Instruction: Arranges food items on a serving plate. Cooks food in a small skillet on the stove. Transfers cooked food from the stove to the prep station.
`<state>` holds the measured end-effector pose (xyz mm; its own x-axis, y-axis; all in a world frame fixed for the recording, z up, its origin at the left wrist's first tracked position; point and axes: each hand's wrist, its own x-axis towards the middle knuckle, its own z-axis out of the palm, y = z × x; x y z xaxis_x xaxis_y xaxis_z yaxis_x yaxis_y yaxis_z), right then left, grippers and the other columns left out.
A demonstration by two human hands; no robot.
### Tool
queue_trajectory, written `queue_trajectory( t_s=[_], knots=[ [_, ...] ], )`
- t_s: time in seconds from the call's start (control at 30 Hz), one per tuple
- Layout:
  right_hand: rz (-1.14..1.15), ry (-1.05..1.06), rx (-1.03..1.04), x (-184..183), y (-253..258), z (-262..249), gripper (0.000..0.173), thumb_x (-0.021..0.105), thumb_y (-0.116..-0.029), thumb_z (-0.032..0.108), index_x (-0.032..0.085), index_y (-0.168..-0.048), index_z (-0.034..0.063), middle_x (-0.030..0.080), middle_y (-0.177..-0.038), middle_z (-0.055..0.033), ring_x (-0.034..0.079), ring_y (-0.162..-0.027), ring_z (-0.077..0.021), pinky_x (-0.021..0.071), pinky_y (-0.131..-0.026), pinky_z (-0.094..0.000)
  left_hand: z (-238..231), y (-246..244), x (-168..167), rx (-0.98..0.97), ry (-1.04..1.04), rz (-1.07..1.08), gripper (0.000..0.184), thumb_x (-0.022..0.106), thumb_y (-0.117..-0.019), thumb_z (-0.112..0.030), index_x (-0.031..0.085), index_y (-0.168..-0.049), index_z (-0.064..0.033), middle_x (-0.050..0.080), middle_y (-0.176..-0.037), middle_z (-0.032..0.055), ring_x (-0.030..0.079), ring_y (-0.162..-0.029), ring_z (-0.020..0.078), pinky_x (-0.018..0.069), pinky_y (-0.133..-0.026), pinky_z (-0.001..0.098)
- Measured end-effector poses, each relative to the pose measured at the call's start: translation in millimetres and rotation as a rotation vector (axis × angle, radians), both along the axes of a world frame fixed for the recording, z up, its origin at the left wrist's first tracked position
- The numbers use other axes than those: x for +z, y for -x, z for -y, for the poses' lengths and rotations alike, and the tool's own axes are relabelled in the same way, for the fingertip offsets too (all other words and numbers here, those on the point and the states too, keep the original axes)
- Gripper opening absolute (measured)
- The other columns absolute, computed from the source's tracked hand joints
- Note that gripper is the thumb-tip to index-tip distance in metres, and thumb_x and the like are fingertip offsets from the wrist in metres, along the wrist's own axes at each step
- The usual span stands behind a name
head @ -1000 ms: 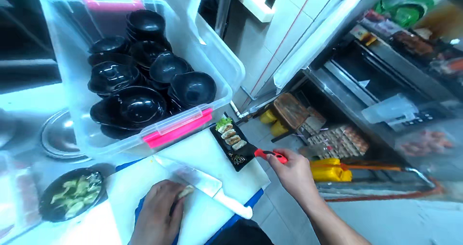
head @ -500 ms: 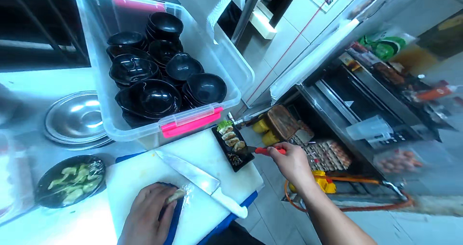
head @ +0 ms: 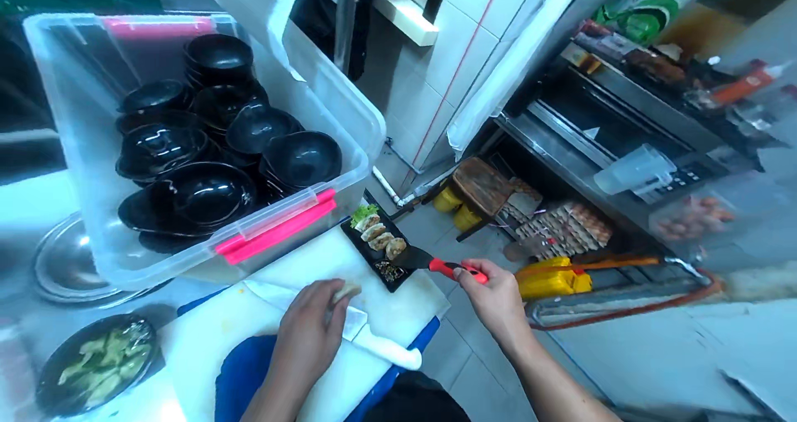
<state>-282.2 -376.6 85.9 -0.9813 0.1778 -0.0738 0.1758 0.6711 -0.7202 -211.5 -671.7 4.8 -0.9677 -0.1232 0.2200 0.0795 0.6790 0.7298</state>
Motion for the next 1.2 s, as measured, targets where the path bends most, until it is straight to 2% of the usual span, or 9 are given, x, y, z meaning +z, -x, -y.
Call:
queue_trajectory(
  t_s=[0.07,0.17,0.23,0.33,0.4,0.47,0.6,0.93,1.2],
  knots=[
    [-0.003,0.049,-0.012,-4.7,-3.8,-2.3,0.02,0.073,-0.0882,0.029,0.077,-0.102,0.015,0.073,-0.081,0.004,0.069,-0.072,-0.0076,0.0579,-0.065,-0.0305,-3.0,26.2,-3.4,0.004,0.053,0.098,0.03,0.06,-0.1002,-0.028,0.07,-0.119,-0.0068,0.072,-0.109,0.0107,0.07,-0.101,0.0276,0.0579,-0.09,0.0517],
    [-0.018,0.106,-0.022,-13.3,-8.0,-5.5,0.023,0.073,-0.0873,0.032,0.077,-0.104,0.0155,0.074,-0.083,0.0048,0.068,-0.072,-0.0054,0.058,-0.065,-0.0278,-1.0,53.5,-14.0,0.029,0.173,0.255,0.029,0.062,-0.0998,-0.022,0.069,-0.121,-0.0045,0.071,-0.116,0.0164,0.067,-0.111,0.0353,0.053,-0.098,0.0576],
    [-0.018,0.137,-0.029,-18.8,-10.1,-7.3,0.025,0.073,-0.0874,0.033,0.077,-0.105,0.0159,0.073,-0.083,0.0053,0.068,-0.072,-0.0048,0.0582,-0.065,-0.0276,-4.9,64.0,-17.3,0.016,0.292,0.227,0.026,0.065,-0.0964,-0.019,0.071,-0.118,-0.0052,0.068,-0.122,0.0174,0.062,-0.119,0.0397,0.0502,-0.098,0.0615],
    [-0.037,0.162,-0.024,-26.9,-12.6,-9.2,0.026,0.073,-0.0867,0.036,0.077,-0.105,0.018,0.074,-0.082,0.0069,0.068,-0.07,-0.0037,0.0593,-0.063,-0.0273,-27.1,84.5,-15.0,-0.14,0.439,0.056,0.022,0.065,-0.0947,-0.023,0.076,-0.112,-0.0147,0.06,-0.14,0.0135,0.049,-0.134,0.0423,0.043,-0.102,0.0662],
    [-0.054,0.17,-0.008,-30.6,-14.0,-8.9,0.027,0.073,-0.0872,0.037,0.077,-0.106,0.0185,0.073,-0.083,0.0075,0.068,-0.071,-0.0031,0.0595,-0.064,-0.0263,-46.5,105.2,-16.7,-0.301,0.462,-0.02,0.02,0.061,-0.0982,-0.029,0.078,-0.108,-0.0241,0.056,-0.146,0.0054,0.042,-0.142,0.0357,0.0386,-0.11,0.0634],
    [-0.09,0.175,0.009,-34.8,-14.4,-7.5,0.027,0.073,-0.0877,0.037,0.077,-0.106,0.0173,0.074,-0.084,0.0071,0.069,-0.072,-0.0026,0.0604,-0.065,-0.0257,-61.1,125.7,-21.9,-0.422,0.466,-0.042,0.018,0.062,-0.0986,-0.03,0.079,-0.104,-0.0286,0.054,-0.149,0.0014,0.037,-0.146,0.0325,0.0315,-0.116,0.0625],
    [-0.171,0.158,0.032,-38.7,-14.4,-7.1,0.026,0.072,-0.0887,0.036,0.077,-0.105,0.0167,0.074,-0.086,0.0074,0.069,-0.074,-0.0004,0.0604,-0.067,-0.0227,-73.6,149.3,-31.0,-0.529,0.543,-0.043,0.019,0.062,-0.0975,-0.03,0.08,-0.099,-0.028,0.051,-0.152,-0.0017,0.032,-0.149,0.0311,0.0242,-0.119,0.0639],
    [-0.277,0.175,0.045,-45.4,-15.0,-18.7,0.025,0.07,-0.091,0.032,0.077,-0.108,0.0147,0.074,-0.092,0.0065,0.069,-0.079,0.0003,0.0604,-0.069,-0.021,-72.5,150.2,-35.0,-0.516,0.661,-0.058,0.022,0.059,-0.0964,-0.031,0.081,-0.099,-0.0285,0.047,-0.157,-0.0029,0.03,-0.151,0.032,0.0223,-0.118,0.0659],
    [-0.319,0.271,-0.04,-47.6,-16.3,-27.2,0.021,0.072,-0.0881,0.027,0.077,-0.104,0.0144,0.073,-0.084,0.0068,0.067,-0.068,-0.0009,0.0583,-0.06,-0.0209,-72.4,146.9,-37.7,-0.463,0.615,-0.07,0.021,0.061,-0.0961,-0.032,0.082,-0.098,-0.03,0.046,-0.157,-0.0024,0.029,-0.151,0.0317,0.0222,-0.119,0.0642]
  ],
)
